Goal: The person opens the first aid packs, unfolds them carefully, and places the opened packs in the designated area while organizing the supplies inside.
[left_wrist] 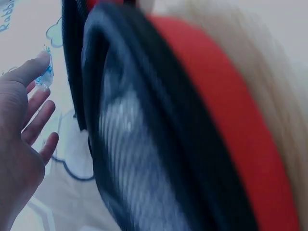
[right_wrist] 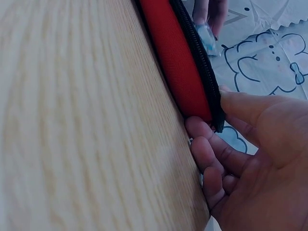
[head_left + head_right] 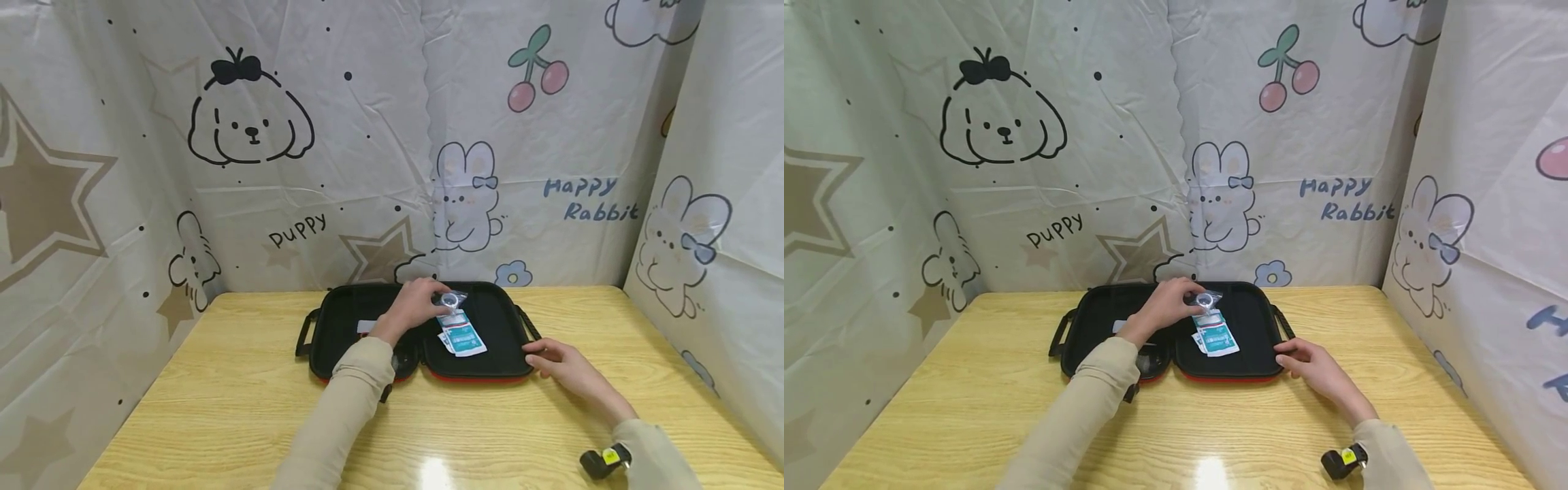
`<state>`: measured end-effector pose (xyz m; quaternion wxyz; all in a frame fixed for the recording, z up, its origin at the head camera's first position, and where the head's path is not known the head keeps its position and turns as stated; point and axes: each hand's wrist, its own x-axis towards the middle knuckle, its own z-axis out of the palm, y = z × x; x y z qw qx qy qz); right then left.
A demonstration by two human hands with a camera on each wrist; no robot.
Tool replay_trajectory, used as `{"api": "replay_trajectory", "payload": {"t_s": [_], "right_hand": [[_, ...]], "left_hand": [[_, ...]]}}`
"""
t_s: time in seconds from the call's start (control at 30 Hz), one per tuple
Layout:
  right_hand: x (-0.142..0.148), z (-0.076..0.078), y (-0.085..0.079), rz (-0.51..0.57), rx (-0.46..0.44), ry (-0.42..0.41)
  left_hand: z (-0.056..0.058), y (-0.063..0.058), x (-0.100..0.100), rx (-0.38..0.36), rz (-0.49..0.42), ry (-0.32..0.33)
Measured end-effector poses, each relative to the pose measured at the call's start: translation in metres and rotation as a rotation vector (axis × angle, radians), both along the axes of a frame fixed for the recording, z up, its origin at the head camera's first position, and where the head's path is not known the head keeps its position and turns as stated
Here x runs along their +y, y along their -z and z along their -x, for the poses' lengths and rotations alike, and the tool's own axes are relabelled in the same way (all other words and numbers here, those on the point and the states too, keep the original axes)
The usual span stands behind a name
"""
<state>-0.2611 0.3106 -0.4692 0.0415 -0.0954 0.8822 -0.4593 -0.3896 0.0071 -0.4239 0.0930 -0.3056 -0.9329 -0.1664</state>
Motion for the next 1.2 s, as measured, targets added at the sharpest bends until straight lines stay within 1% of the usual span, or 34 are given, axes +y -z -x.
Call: {"api": "replay_trajectory", "payload": {"t_s": [0.1, 0.23, 0.37, 0.47, 0.63, 0.8, 0.93, 1.03, 1.2], "right_hand": [[0.001, 0.001, 0.0, -0.009, 0.002, 0.001], [0.001, 0.001, 0.0, -0.007, 0.001, 0.002], [0.001, 0.0, -0.001, -0.006, -0.006, 0.007], [-0.001, -0.001, -0.001, -0.01, -0.012, 0.007], [-0.002, -0.002, -0.002, -0.022, -0.013, 0.008], [-0.002, -0.003, -0.004, -0.023, -0.008, 0.001], [-0.003, -0.003, -0.005, -0.022, -0.014, 0.002], [-0.003, -0.002, -0.005, -0.025, -0.019, 0.005], [-0.003, -0.002, -0.004, -0.028, -0.013, 0.007]], "left_hand": [[0.001, -0.004, -0.013, 0.011, -0.057, -0.019], [0.001, -0.004, -0.03, -0.02, -0.139, -0.055], [0.003, -0.003, -0.046, -0.044, -0.184, -0.099], [0.004, -0.002, -0.059, -0.049, -0.192, -0.132], [0.004, 0.0, -0.084, -0.042, -0.202, -0.163], [0.001, 0.004, -0.113, -0.051, -0.186, -0.215], [-0.001, 0.005, -0.133, -0.061, -0.207, -0.256], [-0.002, 0.006, -0.145, -0.067, -0.233, -0.279], [-0.004, 0.01, -0.163, -0.063, -0.224, -0.321]]}}
